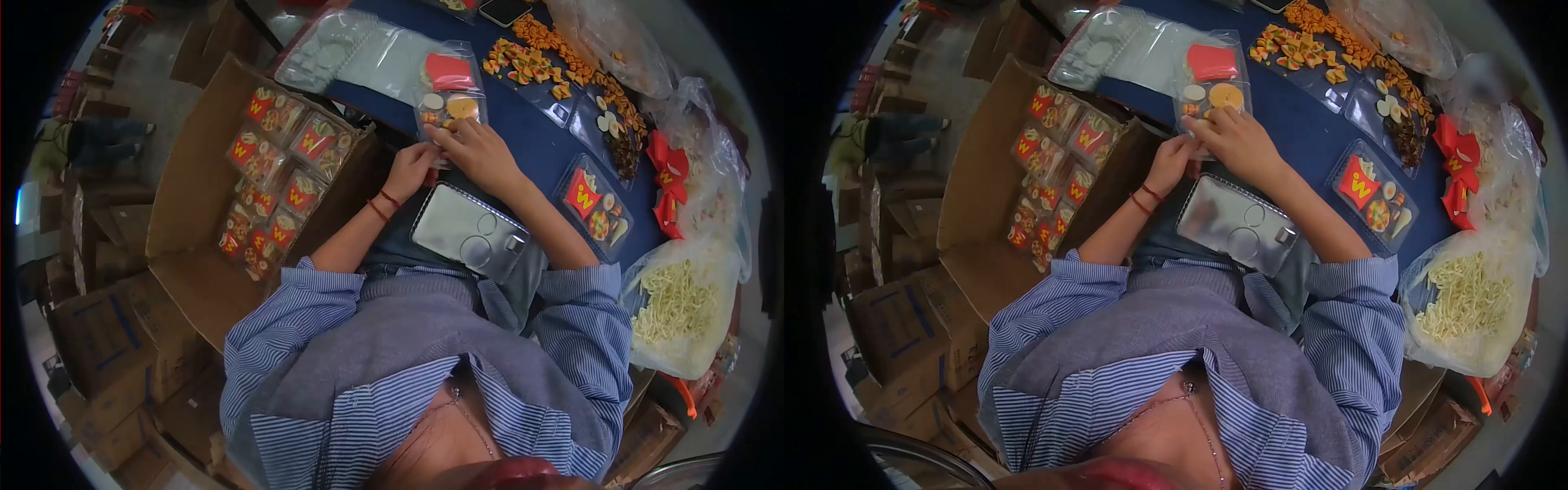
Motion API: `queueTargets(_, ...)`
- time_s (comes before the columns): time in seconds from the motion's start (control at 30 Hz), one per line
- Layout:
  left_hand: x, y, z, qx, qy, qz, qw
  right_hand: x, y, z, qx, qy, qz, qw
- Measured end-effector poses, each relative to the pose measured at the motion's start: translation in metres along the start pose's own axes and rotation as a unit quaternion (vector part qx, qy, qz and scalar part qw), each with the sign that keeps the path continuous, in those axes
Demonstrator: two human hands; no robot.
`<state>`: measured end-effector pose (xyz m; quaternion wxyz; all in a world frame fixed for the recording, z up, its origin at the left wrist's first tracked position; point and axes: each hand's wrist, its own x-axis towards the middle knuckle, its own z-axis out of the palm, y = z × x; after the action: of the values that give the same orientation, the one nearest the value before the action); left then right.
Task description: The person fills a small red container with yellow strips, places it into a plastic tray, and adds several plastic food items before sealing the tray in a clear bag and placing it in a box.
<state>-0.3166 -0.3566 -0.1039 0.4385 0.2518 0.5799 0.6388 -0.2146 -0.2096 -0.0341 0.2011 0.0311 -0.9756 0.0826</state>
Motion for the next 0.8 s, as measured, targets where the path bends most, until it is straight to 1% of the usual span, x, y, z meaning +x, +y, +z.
queueTargets(0.03,0.002,0.001,0.001,-0.015,0.021,-0.008,1.0,-0.001,0.002,0.005,-0.012,-0.003,-0.008,1.0)
queueTargets(0.07,0.001,0.0,0.004,-0.018,0.02,-0.008,1.0,-0.002,0.004,0.01,-0.025,-0.006,-0.018,1.0)
queueTargets(0.1,-0.003,0.0,0.007,0.02,-0.01,0.01,1.0,-0.002,0.005,0.015,-0.024,-0.009,-0.018,1.0)
queueTargets(0.13,-0.006,0.0,0.008,0.06,-0.041,0.029,0.997,0.002,0.003,0.018,-0.058,0.005,-0.015,0.998)
queueTargets(0.17,-0.005,0.0,0.004,0.06,-0.04,0.028,0.997,0.005,0.0,0.021,-0.091,0.02,-0.012,0.996)
queueTargets(0.23,-0.003,0.004,-0.012,0.054,-0.074,-0.005,0.996,0.006,-0.01,0.021,-0.109,0.016,0.002,0.994)
queueTargets(0.27,-0.003,0.007,-0.018,0.054,-0.073,-0.007,0.996,0.007,-0.013,0.02,-0.129,0.011,0.018,0.991)
queueTargets(0.3,-0.004,0.009,-0.024,0.064,-0.066,-0.037,0.995,0.004,-0.013,0.021,-0.126,0.009,0.018,0.992)
queueTargets(0.33,-0.004,0.01,-0.028,0.074,-0.059,-0.066,0.993,0.002,-0.01,0.021,-0.113,0.038,0.009,0.993)
queueTargets(0.37,-0.001,0.005,-0.034,0.056,-0.01,-0.051,0.997,0.0,-0.008,0.02,-0.1,0.067,0.0,0.993)
queueTargets(0.4,0.002,-0.002,-0.039,0.037,0.04,-0.038,0.998,-0.005,-0.006,0.019,-0.096,0.062,0.003,0.993)
queueTargets(0.43,0.001,0.001,-0.038,0.009,0.048,-0.026,0.998,-0.006,-0.006,0.01,-0.101,0.081,0.041,0.991)
queueTargets(0.47,-0.001,0.001,-0.036,0.004,0.048,-0.035,0.998,-0.01,-0.004,0.006,-0.108,0.099,0.077,0.986)
queueTargets(0.5,-0.003,0.001,-0.034,-0.034,0.042,-0.054,0.997,-0.015,0.004,0.009,-0.09,0.086,0.101,0.987)
queueTargets(0.53,-0.004,0.002,-0.033,-0.071,0.037,-0.07,0.994,-0.024,0.017,0.012,-0.088,0.081,0.102,0.988)
queueTargets(0.6,-0.008,0.008,-0.031,-0.092,0.042,-0.092,0.991,-0.042,0.039,0.018,-0.097,0.063,0.046,0.992)
queueTargets(0.67,-0.012,0.007,-0.03,-0.114,0.05,-0.111,0.986,-0.042,0.035,0.007,-0.092,0.076,0.052,0.992)
queueTargets(0.73,-0.018,0.005,-0.03,-0.114,0.026,-0.098,0.988,-0.04,0.019,-0.002,-0.115,0.134,0.082,0.981)
queueTargets(0.77,-0.02,0.005,-0.03,-0.116,0.031,-0.1,0.988,-0.034,0.007,-0.004,-0.111,0.132,0.08,0.982)
queueTargets(0.8,-0.021,0.006,-0.03,-0.097,0.039,-0.101,0.989,-0.027,-0.008,-0.002,-0.044,0.118,0.06,0.99)
